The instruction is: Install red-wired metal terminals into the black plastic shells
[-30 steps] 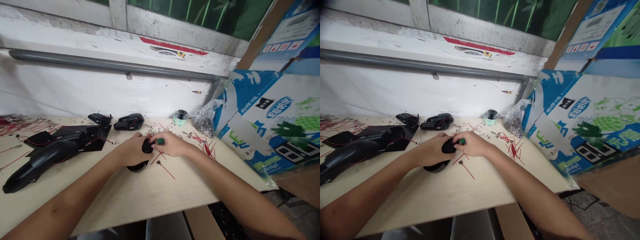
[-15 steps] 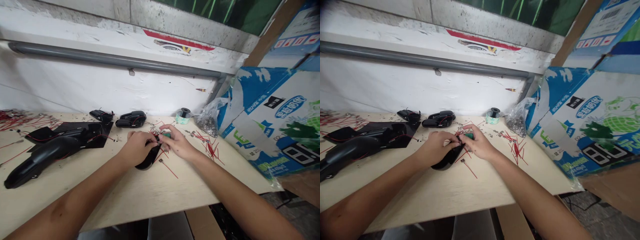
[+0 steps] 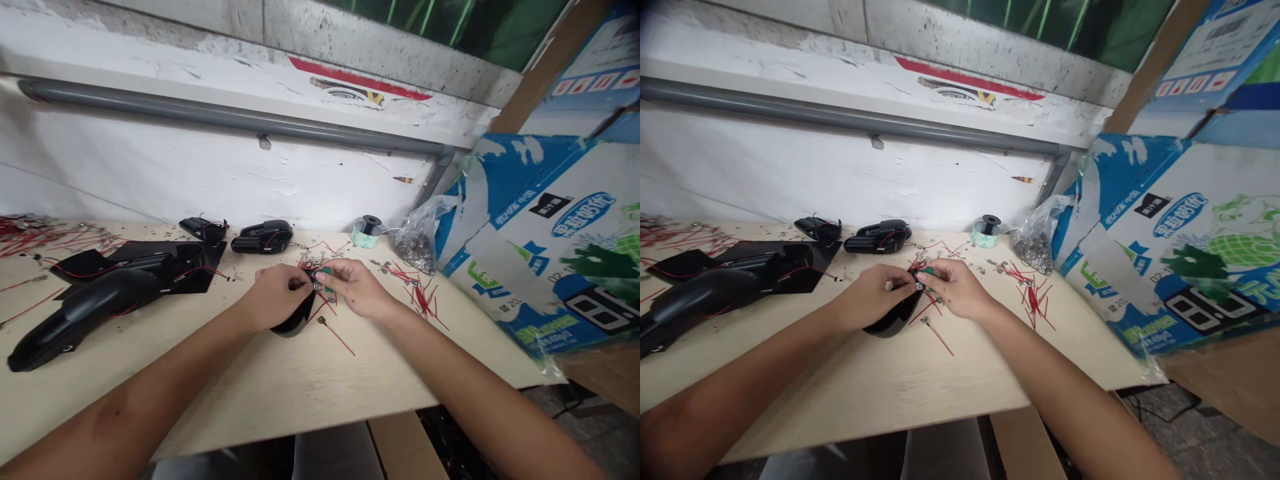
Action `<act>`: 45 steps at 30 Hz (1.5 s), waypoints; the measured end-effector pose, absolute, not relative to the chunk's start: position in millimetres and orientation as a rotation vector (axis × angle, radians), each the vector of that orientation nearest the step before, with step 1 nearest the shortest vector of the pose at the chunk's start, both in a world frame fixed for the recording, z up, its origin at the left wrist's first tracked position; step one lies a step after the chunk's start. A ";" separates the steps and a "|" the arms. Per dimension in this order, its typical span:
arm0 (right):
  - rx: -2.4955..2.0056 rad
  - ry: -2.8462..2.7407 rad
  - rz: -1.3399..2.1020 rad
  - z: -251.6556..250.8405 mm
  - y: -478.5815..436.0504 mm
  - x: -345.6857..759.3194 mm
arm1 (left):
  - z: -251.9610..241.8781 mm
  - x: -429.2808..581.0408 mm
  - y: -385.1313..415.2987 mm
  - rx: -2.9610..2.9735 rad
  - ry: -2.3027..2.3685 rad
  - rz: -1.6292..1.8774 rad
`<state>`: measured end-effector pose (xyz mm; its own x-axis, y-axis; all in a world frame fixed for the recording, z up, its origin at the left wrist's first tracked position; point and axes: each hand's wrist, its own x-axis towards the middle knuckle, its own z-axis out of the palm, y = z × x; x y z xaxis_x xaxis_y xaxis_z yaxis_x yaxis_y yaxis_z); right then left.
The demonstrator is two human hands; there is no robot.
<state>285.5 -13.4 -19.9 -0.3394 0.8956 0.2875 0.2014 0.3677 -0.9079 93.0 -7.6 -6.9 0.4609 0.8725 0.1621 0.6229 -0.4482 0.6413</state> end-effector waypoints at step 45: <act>-1.363 -1.833 0.860 -29.6 -9.5 285.8 | -26.3 100.1 -5.7 1.908 1.081 0.931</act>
<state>285.8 -9.5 -29.6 -0.2144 0.9671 0.1367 0.5129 0.2305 -0.8269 100.1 -5.7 -26.3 0.3813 0.8960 0.2275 0.3583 -0.3701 0.8571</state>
